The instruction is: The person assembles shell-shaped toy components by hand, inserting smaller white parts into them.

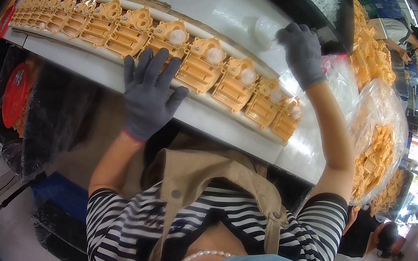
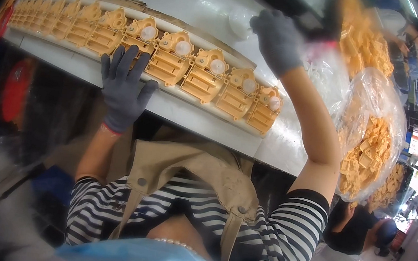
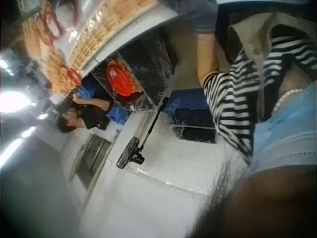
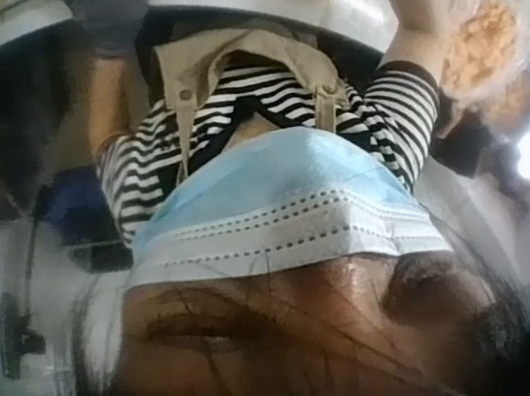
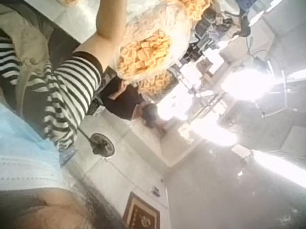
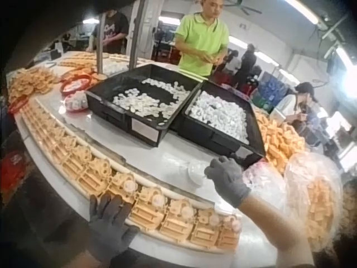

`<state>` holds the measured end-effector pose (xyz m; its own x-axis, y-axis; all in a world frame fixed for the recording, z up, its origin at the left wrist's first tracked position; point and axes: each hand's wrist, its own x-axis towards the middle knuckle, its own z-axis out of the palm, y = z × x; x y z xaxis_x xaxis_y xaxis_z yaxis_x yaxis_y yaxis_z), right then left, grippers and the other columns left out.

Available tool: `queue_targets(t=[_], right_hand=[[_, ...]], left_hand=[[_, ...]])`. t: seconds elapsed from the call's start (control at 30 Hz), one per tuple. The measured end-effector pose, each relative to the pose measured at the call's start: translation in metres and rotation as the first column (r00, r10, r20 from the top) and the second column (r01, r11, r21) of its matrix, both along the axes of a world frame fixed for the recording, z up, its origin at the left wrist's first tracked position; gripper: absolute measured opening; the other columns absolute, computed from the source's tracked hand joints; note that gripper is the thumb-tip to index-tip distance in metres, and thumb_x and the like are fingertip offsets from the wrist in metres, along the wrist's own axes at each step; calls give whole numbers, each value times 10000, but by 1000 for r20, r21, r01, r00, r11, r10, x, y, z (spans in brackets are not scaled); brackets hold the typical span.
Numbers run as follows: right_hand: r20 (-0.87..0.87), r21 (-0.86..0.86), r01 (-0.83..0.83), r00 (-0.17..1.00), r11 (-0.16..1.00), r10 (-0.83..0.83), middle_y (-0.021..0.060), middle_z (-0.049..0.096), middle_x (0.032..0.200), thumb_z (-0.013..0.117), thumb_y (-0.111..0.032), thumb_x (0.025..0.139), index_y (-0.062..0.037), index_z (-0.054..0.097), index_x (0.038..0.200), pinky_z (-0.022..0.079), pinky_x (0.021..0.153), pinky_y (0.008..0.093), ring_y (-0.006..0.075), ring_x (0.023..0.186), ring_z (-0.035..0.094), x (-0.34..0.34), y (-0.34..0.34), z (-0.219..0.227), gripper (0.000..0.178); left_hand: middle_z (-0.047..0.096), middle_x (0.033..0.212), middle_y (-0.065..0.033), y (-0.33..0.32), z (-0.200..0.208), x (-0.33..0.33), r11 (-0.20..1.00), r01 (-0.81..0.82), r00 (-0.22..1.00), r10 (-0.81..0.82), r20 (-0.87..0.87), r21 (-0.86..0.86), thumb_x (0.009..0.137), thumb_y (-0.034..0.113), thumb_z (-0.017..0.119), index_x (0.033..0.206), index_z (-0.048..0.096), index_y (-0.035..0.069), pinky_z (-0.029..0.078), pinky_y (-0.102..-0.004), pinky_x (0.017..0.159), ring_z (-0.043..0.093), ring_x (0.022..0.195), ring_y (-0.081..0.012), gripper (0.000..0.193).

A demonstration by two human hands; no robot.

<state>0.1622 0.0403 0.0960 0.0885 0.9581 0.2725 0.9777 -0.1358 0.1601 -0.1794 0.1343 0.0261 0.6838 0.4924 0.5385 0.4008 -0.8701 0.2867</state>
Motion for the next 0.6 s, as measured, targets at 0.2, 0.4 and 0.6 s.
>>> queue_targets(t=[0.2,0.4,0.6], right_hand=[[63,-21,-72,995,997,73,24,657,886,611,-67,787,-156,710,848,489,769,389,261,894,610,-11,3,5,147],[-446,6,278,860,960,-247,65,684,959,708,-169,808,-161,758,900,490,833,348,265,943,621,-12,-6,-10,105],[-973,16,394,219,919,-77,33,676,920,704,-274,896,-83,711,1118,494,753,339,189,817,625,2,-18,-23,292]], left_hand=[[450,1434,-87,0,-1,-1,1000,-8,1000,8,6,1,922,462,578,1309,580,118,167,-547,1165,348,1387,-311,518],[455,1433,-100,1,-2,1,1000,-4,1000,4,4,8,921,448,581,1324,571,112,165,-541,1167,358,1381,-322,525],[456,1435,-105,1,0,4,1000,4,1000,-5,19,20,921,435,583,1331,564,107,162,-546,1168,360,1380,-327,525]])
